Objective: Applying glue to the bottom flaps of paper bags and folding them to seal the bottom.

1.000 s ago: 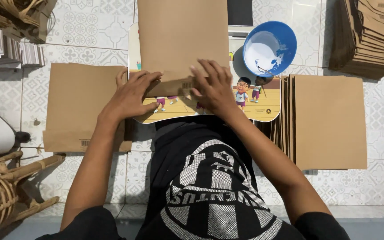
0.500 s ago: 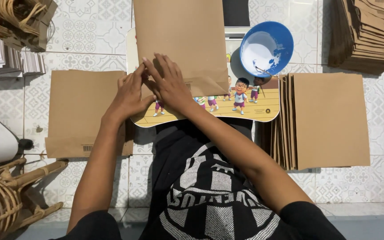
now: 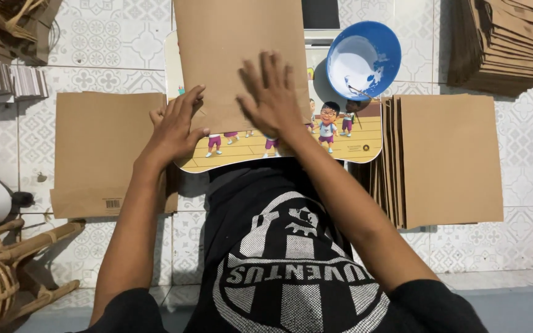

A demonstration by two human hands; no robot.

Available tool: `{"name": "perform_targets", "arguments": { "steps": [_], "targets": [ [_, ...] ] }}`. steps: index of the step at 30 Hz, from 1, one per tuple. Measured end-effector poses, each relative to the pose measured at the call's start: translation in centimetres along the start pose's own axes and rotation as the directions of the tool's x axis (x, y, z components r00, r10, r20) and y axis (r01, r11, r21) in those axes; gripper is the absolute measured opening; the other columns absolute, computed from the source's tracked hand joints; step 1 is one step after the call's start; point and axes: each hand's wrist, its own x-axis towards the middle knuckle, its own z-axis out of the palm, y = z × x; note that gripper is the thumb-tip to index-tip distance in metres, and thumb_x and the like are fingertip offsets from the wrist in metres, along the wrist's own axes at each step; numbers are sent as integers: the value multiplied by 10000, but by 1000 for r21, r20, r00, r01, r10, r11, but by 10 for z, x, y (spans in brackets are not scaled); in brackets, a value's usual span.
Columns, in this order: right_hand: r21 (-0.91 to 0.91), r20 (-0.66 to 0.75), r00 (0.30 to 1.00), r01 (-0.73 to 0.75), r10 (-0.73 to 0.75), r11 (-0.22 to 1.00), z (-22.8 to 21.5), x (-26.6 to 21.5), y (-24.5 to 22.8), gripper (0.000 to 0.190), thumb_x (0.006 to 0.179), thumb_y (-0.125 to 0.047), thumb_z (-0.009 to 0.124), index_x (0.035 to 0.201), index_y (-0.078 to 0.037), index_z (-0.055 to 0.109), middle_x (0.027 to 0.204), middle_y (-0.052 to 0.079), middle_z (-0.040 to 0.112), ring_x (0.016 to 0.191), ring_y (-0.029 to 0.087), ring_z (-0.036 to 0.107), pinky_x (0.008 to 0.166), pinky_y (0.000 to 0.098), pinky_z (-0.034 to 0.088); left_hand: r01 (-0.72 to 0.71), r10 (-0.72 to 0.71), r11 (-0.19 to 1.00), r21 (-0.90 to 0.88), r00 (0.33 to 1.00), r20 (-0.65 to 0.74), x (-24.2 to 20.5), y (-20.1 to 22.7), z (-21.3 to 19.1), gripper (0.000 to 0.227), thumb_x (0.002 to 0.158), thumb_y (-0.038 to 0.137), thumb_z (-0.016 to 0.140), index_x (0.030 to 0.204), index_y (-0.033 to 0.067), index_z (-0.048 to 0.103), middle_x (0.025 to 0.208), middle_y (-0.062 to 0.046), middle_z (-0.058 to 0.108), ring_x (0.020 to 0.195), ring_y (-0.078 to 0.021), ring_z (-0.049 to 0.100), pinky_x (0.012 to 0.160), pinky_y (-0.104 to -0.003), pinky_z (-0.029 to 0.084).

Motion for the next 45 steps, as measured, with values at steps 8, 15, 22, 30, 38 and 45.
{"name": "perform_targets", "arguments": {
  "steps": [8, 15, 22, 30, 38, 45],
  "targets": [
    [27, -65, 998, -19, 20, 999, -12, -4, 24, 730, 1102, -533, 440, 1696, -191, 189, 1746, 188, 77, 1616, 371, 12, 1305, 574, -6, 23, -24, 998, 63, 1000, 9, 2, 14, -9, 866, 840, 202, 693, 1597, 228, 272, 1505, -67, 488, 1290, -269, 462, 1026, -548, 207],
    [67, -56, 998, -31, 35, 997, -19, -3, 18, 707, 1064, -512, 436, 1659, -164, 281, 1713, 223, 174, 1593, 392, 92, 1281, 565, 27, -89, 87, 996, -4, 979, -185, 33, 54, 23, 717, 918, 407, 665, 1538, 205, 368, 1522, -97, 451, 1406, -317, 442, 1021, -617, 345],
    [-68, -42, 994, 93, -96, 993, 6, -1, 41, 765, 1025, -396, 540, 1668, -75, 276, 1720, 211, 61, 1587, 404, 14, 1288, 590, 23, -169, 169, 986, 13, 977, -133, 86, 96, 78, 755, 1014, 699, 378, 1628, 282, 240, 1714, -100, 165, 1583, -345, 101, 1286, -561, 139],
    [-75, 95, 995, -25, 32, 997, -2, 2, 33, 740, 1040, -430, 509, 1693, -266, 204, 1745, 161, 101, 1604, 383, 2, 1285, 573, -25, -256, 273, 943, 211, 960, -58, 87, 71, 87, 1024, 801, 953, 336, 1623, 350, 240, 1674, -128, 266, 1579, -331, 177, 1284, -542, 170],
    [13, 21, 1000, 22, -23, 1000, -12, -2, 27, 745, 1027, -522, 412, 1669, -165, 287, 1704, 257, 120, 1574, 437, 39, 1262, 596, 25, -209, 239, 939, 275, 968, -81, 75, 47, 66, 887, 911, 830, 370, 1623, 308, 292, 1667, -121, 307, 1533, -333, 266, 1213, -540, 206],
    [80, -6, 1000, 16, -16, 997, -26, -4, 16, 711, 1044, -467, 421, 1656, -120, 317, 1689, 291, 133, 1566, 471, 53, 1251, 601, 12, -212, 330, 872, 441, 920, -209, 45, 14, 10, 523, 1084, 332, 526, 1541, 91, 444, 1565, -111, 480, 1455, -272, 418, 1139, -433, 314]
  ]
}}
